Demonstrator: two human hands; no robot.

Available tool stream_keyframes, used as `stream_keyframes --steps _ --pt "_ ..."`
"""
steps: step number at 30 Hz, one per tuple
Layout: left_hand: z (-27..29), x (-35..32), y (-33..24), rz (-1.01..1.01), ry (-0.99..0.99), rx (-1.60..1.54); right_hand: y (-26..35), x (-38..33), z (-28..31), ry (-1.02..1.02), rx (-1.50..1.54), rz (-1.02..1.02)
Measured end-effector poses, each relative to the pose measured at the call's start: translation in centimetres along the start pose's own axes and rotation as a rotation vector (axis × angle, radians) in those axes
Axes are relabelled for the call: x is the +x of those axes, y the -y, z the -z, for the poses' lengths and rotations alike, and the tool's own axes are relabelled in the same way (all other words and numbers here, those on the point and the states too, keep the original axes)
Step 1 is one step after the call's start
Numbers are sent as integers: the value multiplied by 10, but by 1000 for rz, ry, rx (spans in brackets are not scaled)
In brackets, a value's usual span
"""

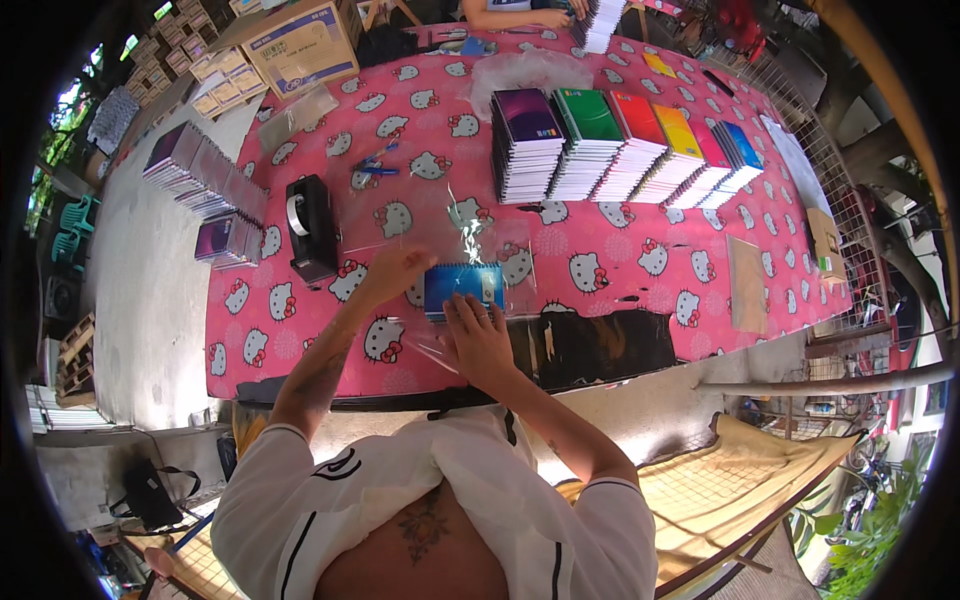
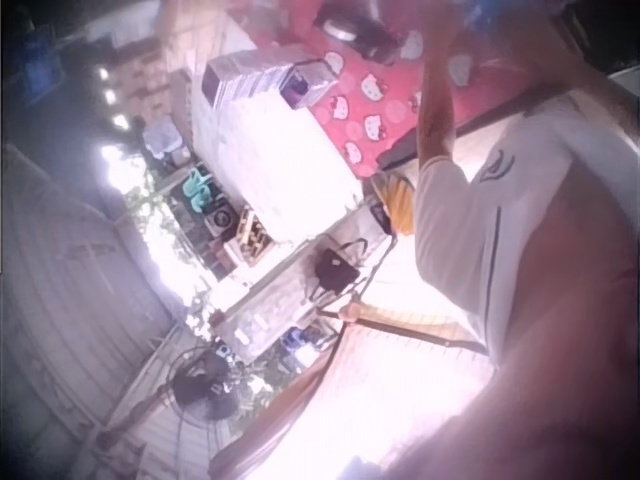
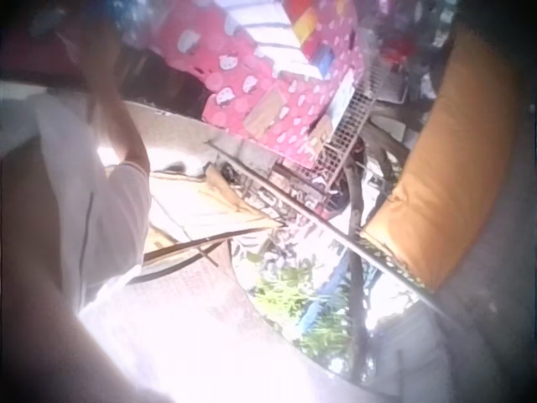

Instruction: The person organizes small colored notebooks into stacks by color and places a set of different colored notebooks into a clear plastic bag.

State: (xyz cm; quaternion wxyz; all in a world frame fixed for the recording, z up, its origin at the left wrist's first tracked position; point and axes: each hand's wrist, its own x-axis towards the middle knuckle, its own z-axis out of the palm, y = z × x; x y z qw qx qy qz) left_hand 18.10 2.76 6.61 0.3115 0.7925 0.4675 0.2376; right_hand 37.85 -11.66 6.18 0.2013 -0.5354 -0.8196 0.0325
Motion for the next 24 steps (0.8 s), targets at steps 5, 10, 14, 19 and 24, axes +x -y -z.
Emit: stream_keyframes --steps 5,10,14,19,24 --pt "-39 74 43 -143 92 305 7 -1 -6 10 5 7" --pt "-50 92 34 -300 61 499 2 -5 -7 3 5 6" --pt "-38 86 7 -472 -53 534 -3 -7 -7 -8 12 2" --pt "-21 85 -16 -197 36 223 -8 -12 -11 -52 -4 52" --pt "-2 99 14 -103 241 -40 -6 -11 -13 -51 38 90"
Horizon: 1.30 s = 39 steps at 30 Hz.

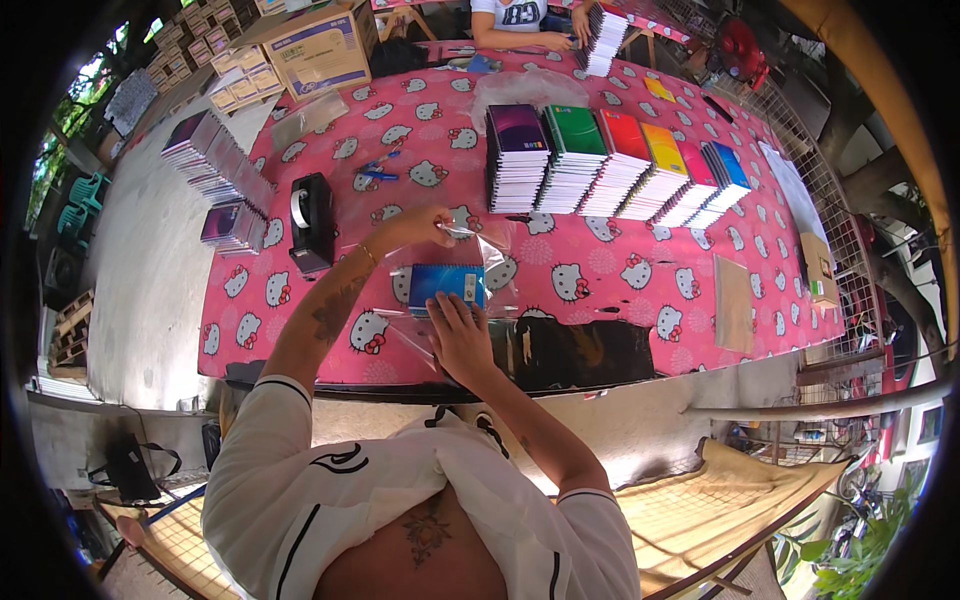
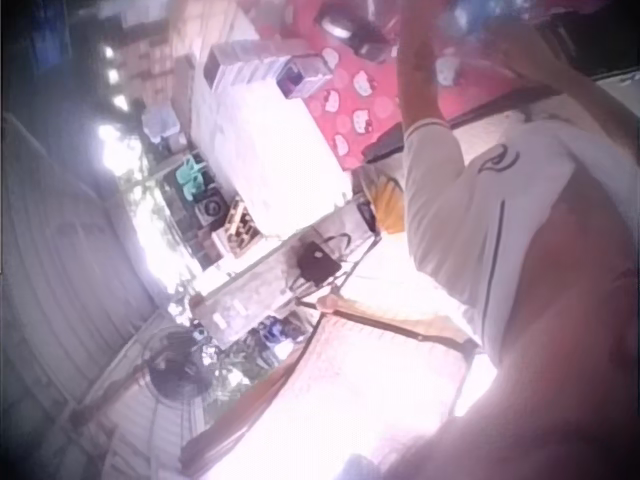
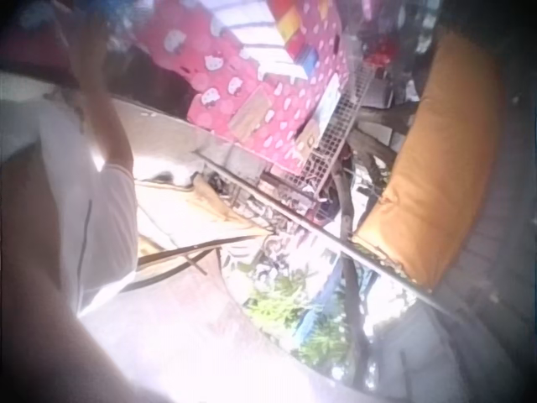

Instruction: The person organizes small colored notebooks into stacks by color and places a set of different colored notebooks into a clear plastic bag.

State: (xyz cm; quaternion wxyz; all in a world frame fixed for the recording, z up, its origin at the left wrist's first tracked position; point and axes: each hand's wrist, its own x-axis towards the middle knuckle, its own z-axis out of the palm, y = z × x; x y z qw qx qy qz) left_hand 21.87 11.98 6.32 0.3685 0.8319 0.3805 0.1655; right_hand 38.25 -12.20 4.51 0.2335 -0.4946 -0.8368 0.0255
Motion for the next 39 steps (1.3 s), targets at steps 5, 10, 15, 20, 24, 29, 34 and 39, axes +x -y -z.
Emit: stream_keyframes --steps 5,10,15,20,24,29,34,39 --pt "-10 9 -8 -119 -121 536 -5 -4 1 9 -13 -4" --pt "-46 -18 -25 -240 -319 823 -7 -5 -1 6 -10 -13" --pt "-55 -52 -47 -205 -296 654 -8 -5 -2 -7 -25 8" --pt "-80 -99 -71 -292 -424 567 -3 -2 -6 2 2 -32" --pt "-103 -105 -85 -40 -425 408 -3 -4 -16 -22 -49 -16" --pt "-126 -109 -87 35 -544 380 -11 -5 -24 57 -161 32" --pt "-123 -115 -95 140 -466 353 -16 -4 -24 63 -27 27" --pt "-94 -113 -102 282 -285 27 -32 0 -20 -14 459 -187"
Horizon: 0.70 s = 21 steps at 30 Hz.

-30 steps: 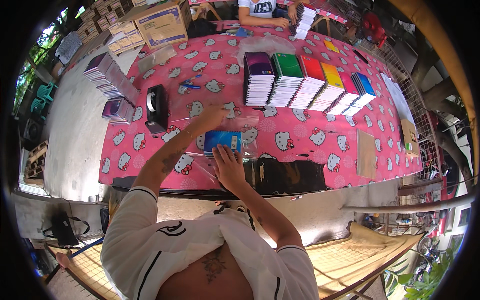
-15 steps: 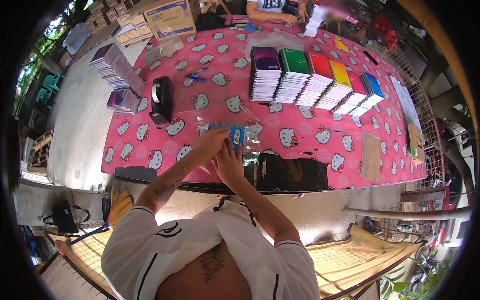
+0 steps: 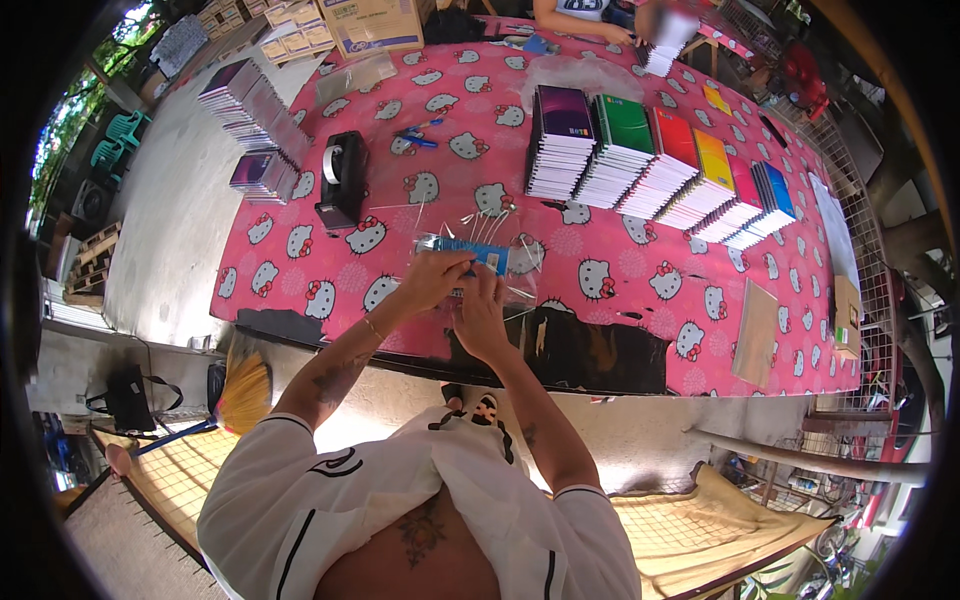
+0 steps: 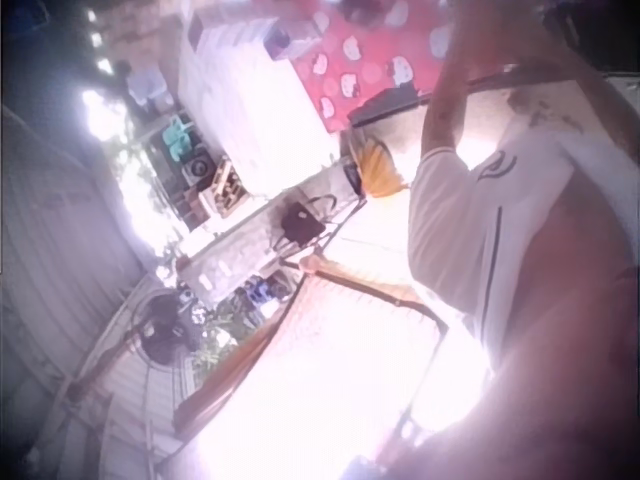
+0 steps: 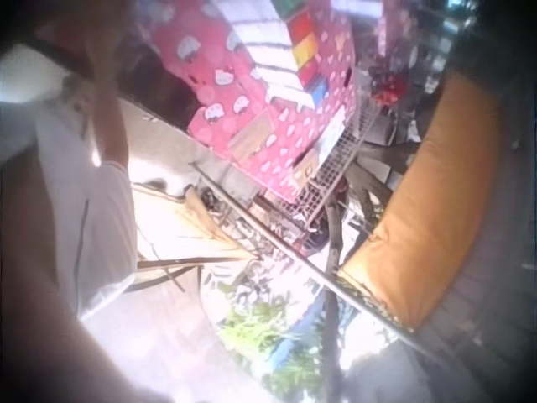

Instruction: The person organizes small colored notebooks into stacks by color and places a set of different colored notebooks into a clear plastic bag.

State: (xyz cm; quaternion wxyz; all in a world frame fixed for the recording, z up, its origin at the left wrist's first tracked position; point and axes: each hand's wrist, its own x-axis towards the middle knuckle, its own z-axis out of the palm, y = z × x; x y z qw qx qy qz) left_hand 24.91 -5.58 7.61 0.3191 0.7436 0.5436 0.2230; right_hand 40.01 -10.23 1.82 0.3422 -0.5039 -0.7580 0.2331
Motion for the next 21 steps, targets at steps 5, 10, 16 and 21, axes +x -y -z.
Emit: stream_keyframes --steps 5,10,16,21 --pt "-33 -17 20 -360 -327 458 19 7 30 -102 -269 59" --pt "-27 -21 13 -405 -287 405 -10 9 42 -51 -807 327" --pt "40 -57 110 59 -448 429 -8 8 42 -1 -688 349" --pt "164 -32 174 411 -835 -287 -6 8 42 21 -633 330"
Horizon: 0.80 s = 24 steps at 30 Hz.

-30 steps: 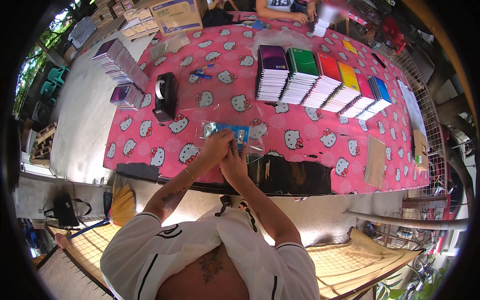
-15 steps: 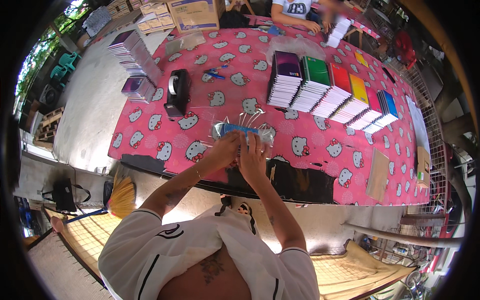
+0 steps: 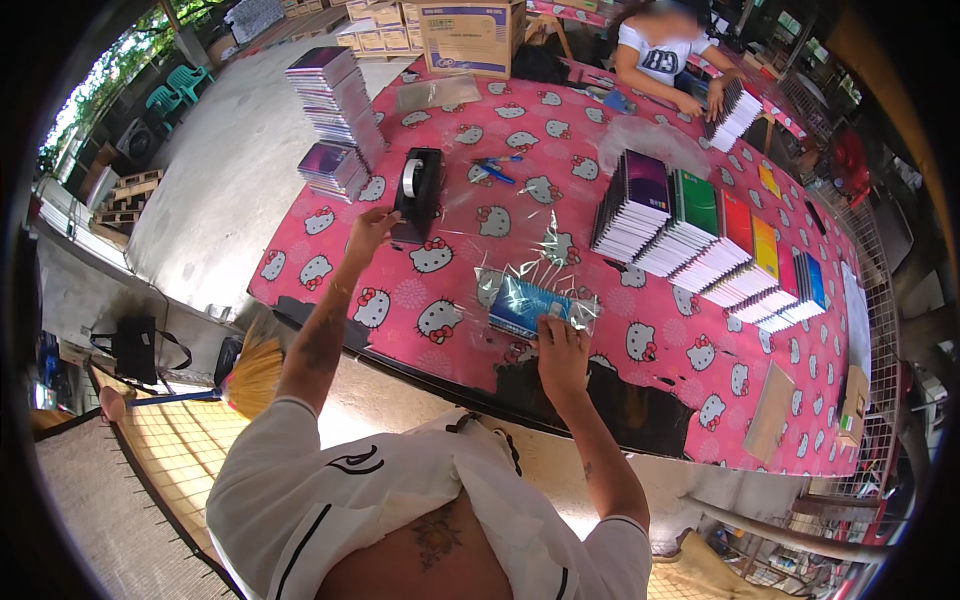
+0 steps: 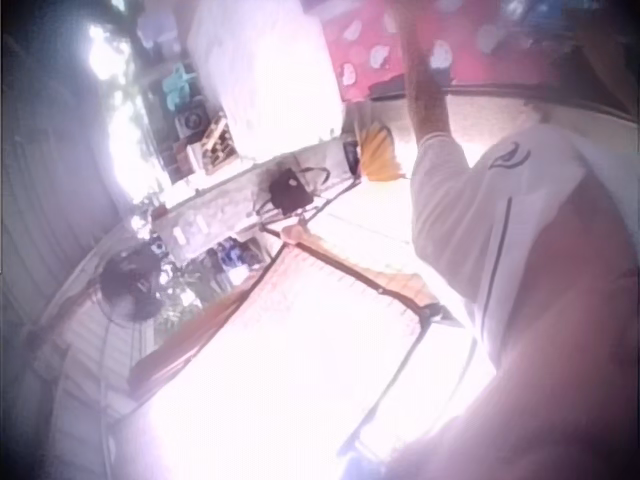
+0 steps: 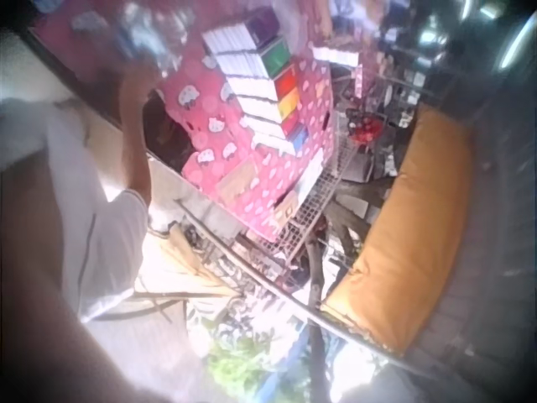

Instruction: The person organizes small colored notebooks into stacks by color and places a set of different colored notebooks into a clear plastic bag.

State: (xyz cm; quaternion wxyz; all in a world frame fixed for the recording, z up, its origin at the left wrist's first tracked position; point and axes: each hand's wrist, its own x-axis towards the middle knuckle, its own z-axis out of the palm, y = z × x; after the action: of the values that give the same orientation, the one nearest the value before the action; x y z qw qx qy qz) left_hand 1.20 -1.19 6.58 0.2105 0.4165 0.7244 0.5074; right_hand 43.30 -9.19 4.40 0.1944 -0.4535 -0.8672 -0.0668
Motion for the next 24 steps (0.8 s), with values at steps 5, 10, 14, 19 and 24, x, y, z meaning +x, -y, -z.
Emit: stream_keyframes --steps 5,10,14,19,24 --pt "-13 19 15 -101 156 -355 0 1 2 -18 31 -21" --pt "-19 -26 58 234 21 -384 -2 0 4 11 33 -17" --pt "0 -17 6 -71 -19 502 -8 -1 7 -47 49 -2" --pt "-61 -100 -57 -338 415 55 -10 -1 2 -63 103 16" --pt "-153 -180 -122 -215 539 491 -16 1 2 -61 144 24"
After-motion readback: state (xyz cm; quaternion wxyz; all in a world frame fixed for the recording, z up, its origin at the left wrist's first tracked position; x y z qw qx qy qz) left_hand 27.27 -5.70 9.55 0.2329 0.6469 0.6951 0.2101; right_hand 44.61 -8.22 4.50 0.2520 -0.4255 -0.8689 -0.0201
